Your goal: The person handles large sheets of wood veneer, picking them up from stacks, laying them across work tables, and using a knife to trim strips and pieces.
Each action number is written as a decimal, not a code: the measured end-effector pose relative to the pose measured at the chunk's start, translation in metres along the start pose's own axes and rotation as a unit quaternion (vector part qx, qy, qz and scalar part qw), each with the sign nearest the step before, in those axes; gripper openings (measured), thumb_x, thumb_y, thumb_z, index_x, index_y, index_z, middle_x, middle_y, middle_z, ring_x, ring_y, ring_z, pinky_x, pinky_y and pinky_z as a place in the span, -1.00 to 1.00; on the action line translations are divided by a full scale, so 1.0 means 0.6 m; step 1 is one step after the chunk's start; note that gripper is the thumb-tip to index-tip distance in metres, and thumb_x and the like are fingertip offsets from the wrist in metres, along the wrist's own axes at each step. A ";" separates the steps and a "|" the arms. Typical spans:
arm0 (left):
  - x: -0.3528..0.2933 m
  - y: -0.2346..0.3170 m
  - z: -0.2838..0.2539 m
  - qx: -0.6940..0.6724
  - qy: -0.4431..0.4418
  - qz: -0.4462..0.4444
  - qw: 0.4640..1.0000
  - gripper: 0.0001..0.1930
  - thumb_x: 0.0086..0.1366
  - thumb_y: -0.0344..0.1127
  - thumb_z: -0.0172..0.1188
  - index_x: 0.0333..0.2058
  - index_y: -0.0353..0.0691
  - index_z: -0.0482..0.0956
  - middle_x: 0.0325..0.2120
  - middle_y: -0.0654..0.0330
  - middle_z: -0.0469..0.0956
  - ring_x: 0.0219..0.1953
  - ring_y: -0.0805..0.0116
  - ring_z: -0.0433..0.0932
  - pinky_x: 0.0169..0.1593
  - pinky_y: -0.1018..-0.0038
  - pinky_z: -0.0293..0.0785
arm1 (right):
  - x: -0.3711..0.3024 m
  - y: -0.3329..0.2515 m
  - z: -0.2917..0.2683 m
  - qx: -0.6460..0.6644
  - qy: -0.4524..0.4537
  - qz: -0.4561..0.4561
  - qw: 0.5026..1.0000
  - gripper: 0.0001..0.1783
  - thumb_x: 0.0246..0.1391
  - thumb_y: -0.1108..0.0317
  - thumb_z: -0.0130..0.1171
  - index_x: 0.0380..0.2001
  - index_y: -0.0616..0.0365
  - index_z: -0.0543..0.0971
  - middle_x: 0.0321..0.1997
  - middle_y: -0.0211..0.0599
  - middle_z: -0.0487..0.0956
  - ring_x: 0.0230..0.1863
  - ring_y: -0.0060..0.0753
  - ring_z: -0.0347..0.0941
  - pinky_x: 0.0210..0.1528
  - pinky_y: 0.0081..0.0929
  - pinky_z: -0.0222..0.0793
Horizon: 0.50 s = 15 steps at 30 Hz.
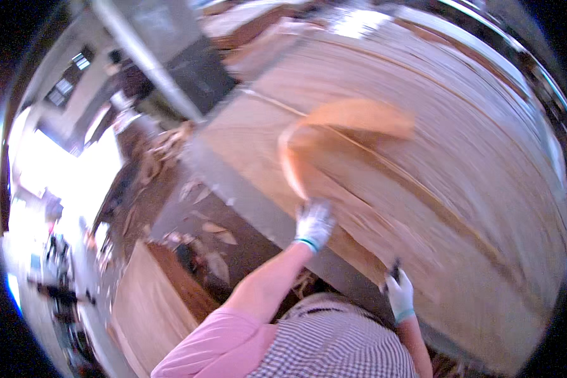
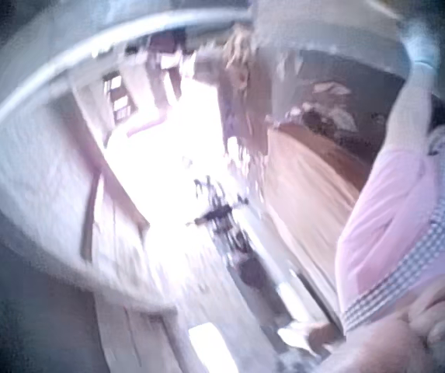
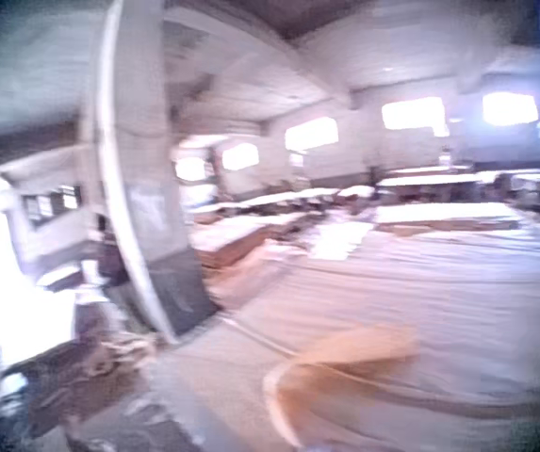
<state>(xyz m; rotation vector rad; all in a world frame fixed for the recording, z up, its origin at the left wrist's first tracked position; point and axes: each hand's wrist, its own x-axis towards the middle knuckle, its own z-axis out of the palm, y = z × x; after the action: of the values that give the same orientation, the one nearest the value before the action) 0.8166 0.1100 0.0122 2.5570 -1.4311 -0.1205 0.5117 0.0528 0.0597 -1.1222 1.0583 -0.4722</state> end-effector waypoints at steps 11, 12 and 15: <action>-0.032 -0.014 0.032 -0.070 -0.001 -0.017 0.997 -0.38 0.30 0.00 -0.08 0.28 -0.07 0.10 0.31 0.19 0.04 0.37 0.10 -0.09 0.36 0.02 -0.26 | -0.030 -0.005 0.022 -0.069 -0.062 0.079 0.993 -0.76 0.13 0.36 0.02 -0.12 0.06 0.49 -0.45 -0.29 0.50 -0.60 -0.50 0.40 -0.63 -0.55 0.33; -0.032 -0.015 0.026 -0.074 -0.003 -0.017 0.997 -0.38 0.30 0.00 -0.09 0.28 -0.07 0.08 0.31 0.19 0.04 0.36 0.10 -0.09 0.36 0.03 -0.26 | -0.023 -0.001 0.024 -0.075 -0.062 0.075 0.992 -0.72 0.11 0.41 0.01 -0.08 0.08 0.47 -0.49 -0.33 0.47 -0.62 -0.58 0.35 -0.66 -0.62 0.26; -0.014 0.005 0.011 -0.086 -0.018 -0.011 0.996 -0.38 0.32 0.02 -0.11 0.29 -0.06 0.06 0.32 0.20 0.03 0.37 0.11 -0.11 0.37 0.06 -0.27 | 0.003 0.032 -0.009 -0.086 -0.073 0.070 0.991 -0.59 0.05 0.53 0.05 0.03 0.22 0.44 -0.46 -0.36 0.51 -0.53 -0.58 0.40 -0.53 -0.64 0.35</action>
<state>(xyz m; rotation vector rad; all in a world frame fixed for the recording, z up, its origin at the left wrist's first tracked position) 0.8086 0.1145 0.0065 2.4421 -1.3419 -0.2813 0.5045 0.0569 0.0416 -1.2066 1.0543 -0.1865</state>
